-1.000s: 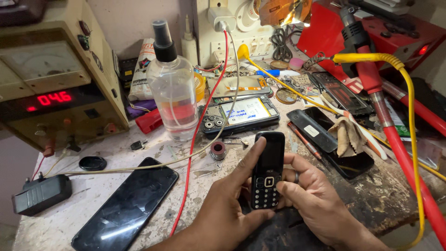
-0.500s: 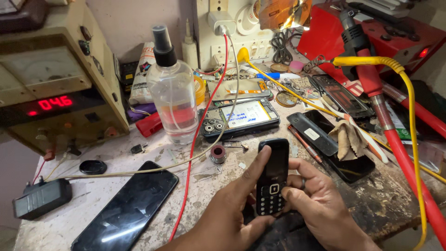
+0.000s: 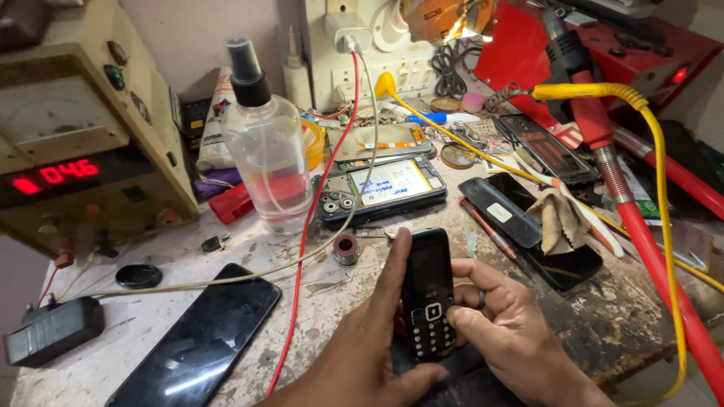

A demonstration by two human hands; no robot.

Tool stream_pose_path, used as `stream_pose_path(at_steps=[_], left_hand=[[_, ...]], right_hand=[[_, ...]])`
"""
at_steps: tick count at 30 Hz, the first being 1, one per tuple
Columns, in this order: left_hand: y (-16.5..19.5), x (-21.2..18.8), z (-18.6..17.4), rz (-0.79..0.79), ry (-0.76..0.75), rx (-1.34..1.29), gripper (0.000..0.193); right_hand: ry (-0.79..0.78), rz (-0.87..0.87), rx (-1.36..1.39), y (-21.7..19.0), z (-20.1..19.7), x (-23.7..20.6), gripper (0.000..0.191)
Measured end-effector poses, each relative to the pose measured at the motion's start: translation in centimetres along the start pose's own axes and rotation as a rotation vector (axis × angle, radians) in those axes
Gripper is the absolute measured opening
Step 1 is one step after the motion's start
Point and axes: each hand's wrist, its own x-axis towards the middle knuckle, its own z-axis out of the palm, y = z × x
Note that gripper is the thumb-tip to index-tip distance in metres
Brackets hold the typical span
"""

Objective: The person assembles a feature phone by inserting the motherboard, battery, and SIM card into the chassis, then closing the back cover and powering the device on. The phone displays a boot logo and a functional screen.

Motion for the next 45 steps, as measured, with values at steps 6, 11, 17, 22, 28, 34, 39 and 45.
stream_pose_path(at_steps=[6, 11, 17, 22, 28, 34, 39, 45], left_hand=[[0.4, -0.1, 0.3, -0.235, 0.034, -0.153, 0.106], [0.2, -0.1, 0.3, -0.217, 0.066, -0.097, 0.098], [0.1, -0.1, 0.3, -0.196, 0.062, -0.086, 0.097], [-0.2, -0.1, 0.4, -0.193, 0.077, -0.074, 0.097], [-0.4, 0.1, 0.3, -0.209, 0.079, -0.098, 0.097], [-0.8, 0.6, 0.5, -0.343, 0.179, -0.304, 0.098], [-1.5, 0.6, 0.5, -0.409, 0.183, -0.282, 0.106], [-2.5, 1.0, 0.6, -0.230, 0.208, -0.532, 0.045]], right_hand=[[0.022, 0.044, 0.006, -0.4, 0.4, 0.1, 0.046], [0.028, 0.025, -0.012, -0.2, 0.3, 0.1, 0.048], [0.021, -0.008, -0.040, 0.3, 0.0, 0.1, 0.048], [0.019, 0.005, -0.017, 0.3, 0.0, 0.1, 0.048], [0.016, 0.015, -0.002, 0.4, 0.2, 0.2, 0.048], [0.247, 0.021, -0.510, -2.4, 0.1, 0.6, 0.050], [0.604, -0.070, -1.537, -6.0, -4.1, 4.2, 0.040], [0.590, -0.009, -1.798, -6.4, -5.9, 5.8, 0.050]])
